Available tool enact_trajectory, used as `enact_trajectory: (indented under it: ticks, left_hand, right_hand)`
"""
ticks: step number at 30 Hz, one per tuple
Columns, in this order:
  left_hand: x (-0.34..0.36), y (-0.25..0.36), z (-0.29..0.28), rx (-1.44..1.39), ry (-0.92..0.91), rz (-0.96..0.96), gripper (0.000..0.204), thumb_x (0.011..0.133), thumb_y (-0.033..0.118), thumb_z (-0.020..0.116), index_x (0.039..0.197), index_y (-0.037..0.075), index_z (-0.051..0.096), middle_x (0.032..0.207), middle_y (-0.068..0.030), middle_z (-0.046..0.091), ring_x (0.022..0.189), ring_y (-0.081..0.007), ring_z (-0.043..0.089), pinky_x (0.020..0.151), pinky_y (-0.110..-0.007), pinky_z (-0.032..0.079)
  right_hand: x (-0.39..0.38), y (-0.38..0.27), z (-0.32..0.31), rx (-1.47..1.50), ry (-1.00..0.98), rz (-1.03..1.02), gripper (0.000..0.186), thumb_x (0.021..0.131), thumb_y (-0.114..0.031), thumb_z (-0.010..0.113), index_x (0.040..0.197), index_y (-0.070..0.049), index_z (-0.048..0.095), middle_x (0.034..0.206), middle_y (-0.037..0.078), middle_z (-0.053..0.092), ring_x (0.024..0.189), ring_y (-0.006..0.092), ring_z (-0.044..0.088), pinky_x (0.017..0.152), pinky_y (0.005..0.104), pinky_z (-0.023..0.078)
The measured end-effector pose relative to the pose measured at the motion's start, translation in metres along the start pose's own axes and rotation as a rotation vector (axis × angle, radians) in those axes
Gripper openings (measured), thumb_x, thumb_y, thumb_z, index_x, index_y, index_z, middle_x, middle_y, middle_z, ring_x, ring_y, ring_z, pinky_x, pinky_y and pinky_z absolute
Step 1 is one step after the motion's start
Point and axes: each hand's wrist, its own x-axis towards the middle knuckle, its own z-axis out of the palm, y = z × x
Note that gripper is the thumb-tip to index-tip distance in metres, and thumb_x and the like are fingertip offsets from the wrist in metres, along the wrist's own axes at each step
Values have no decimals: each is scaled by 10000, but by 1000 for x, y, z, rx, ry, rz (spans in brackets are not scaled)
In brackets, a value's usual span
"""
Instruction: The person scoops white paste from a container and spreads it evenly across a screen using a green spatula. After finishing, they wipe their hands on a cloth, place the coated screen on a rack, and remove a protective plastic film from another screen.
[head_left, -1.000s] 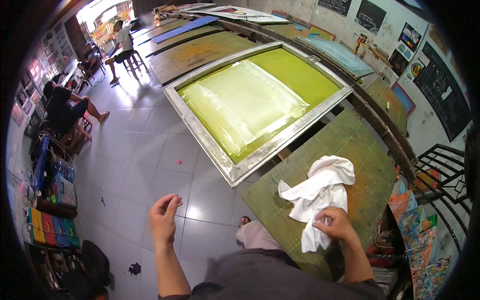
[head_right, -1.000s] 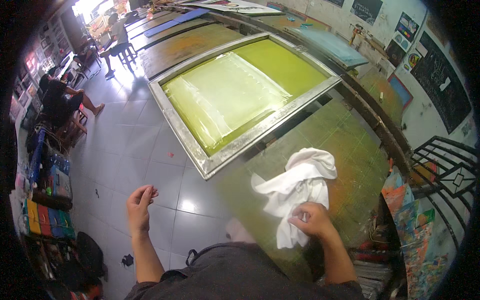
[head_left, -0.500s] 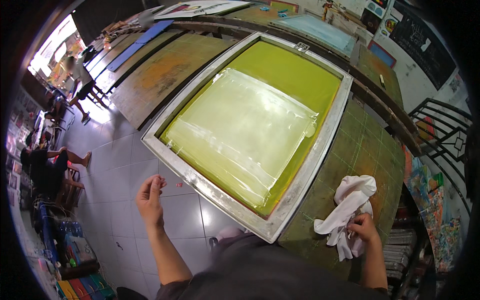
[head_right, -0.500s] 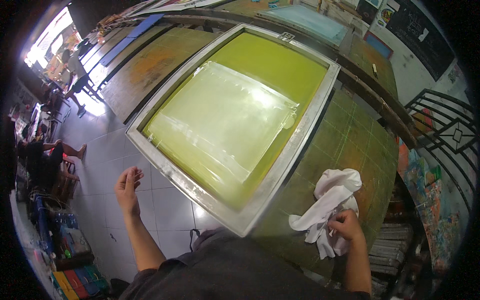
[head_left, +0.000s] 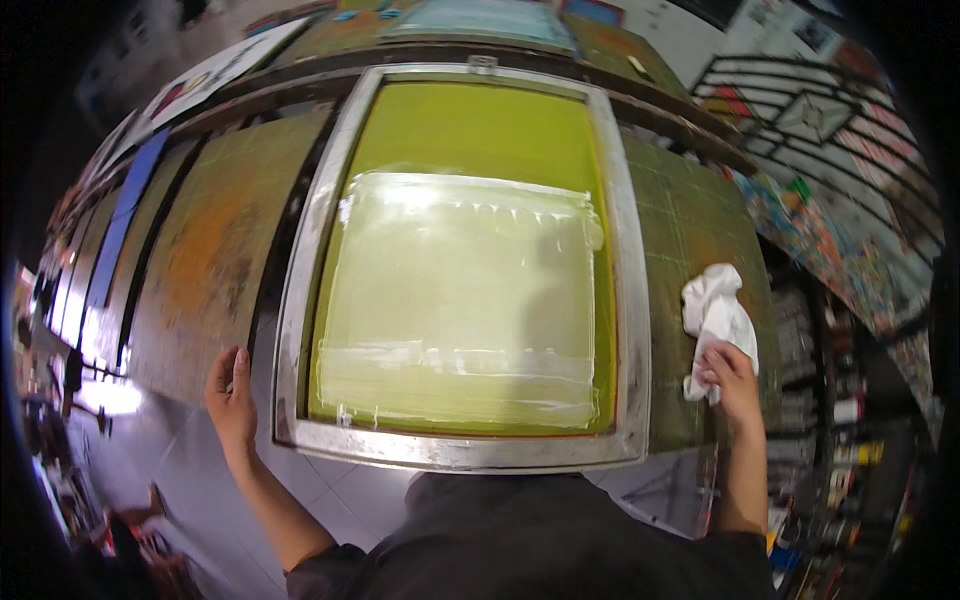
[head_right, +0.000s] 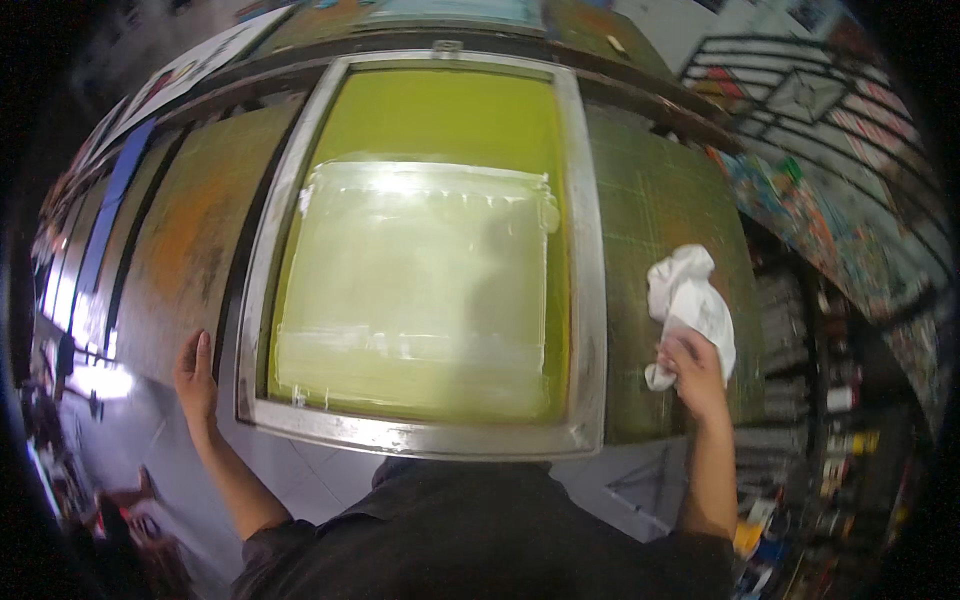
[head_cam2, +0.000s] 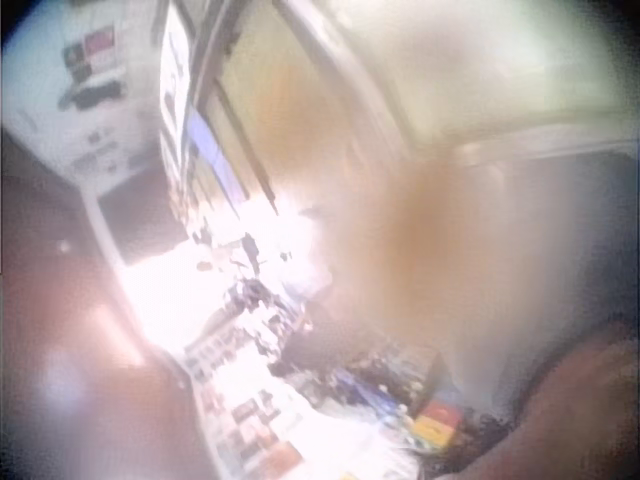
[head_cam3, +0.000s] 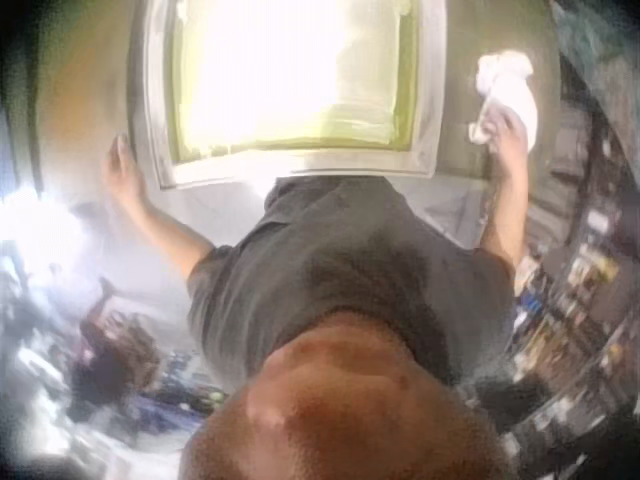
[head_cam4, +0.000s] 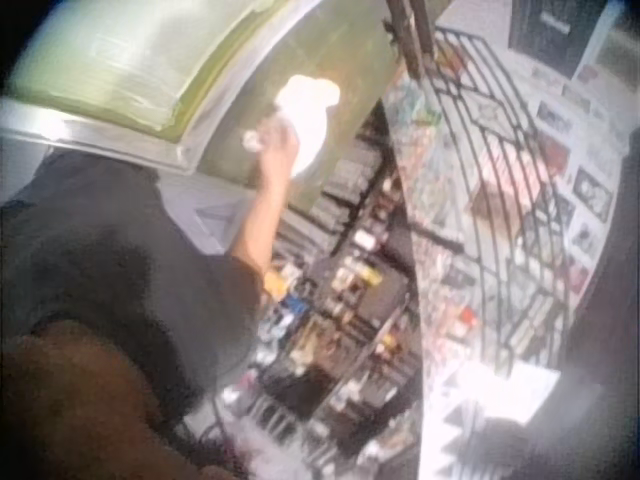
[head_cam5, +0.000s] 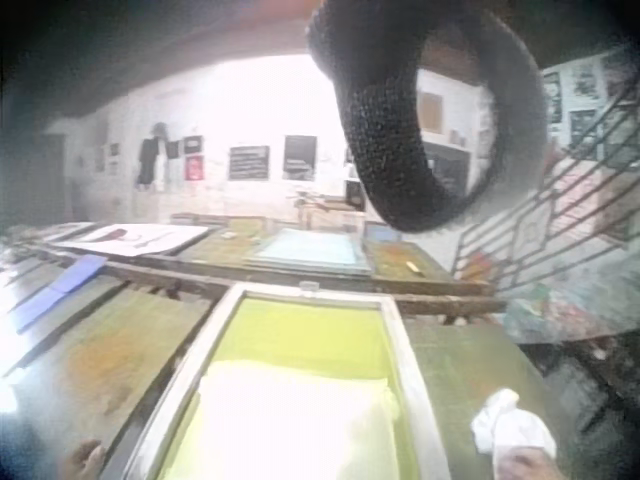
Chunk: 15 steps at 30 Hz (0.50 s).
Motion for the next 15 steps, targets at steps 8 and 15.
enact_trajectory:
  ticks: [8,15]
  left_hand:
    - [46,3,25,130,-558,-75,420,903,330,497,965,-79,569,783,-39,572,738,-100,483,677,-228,394]
    - [47,0,55,-104,-521,-290,466,858,375,551,915,-85,596,742,-40,552,682,-98,453,636,-233,383]
  right_hand:
    - [6,13,95,-353,2,111,522,882,-410,475,1031,82,562,887,114,619,795,176,561,705,290,433]
    - [6,2,124,-38,378,173,694,862,-501,432,1032,165,529,1022,261,584,959,283,558,861,349,385]
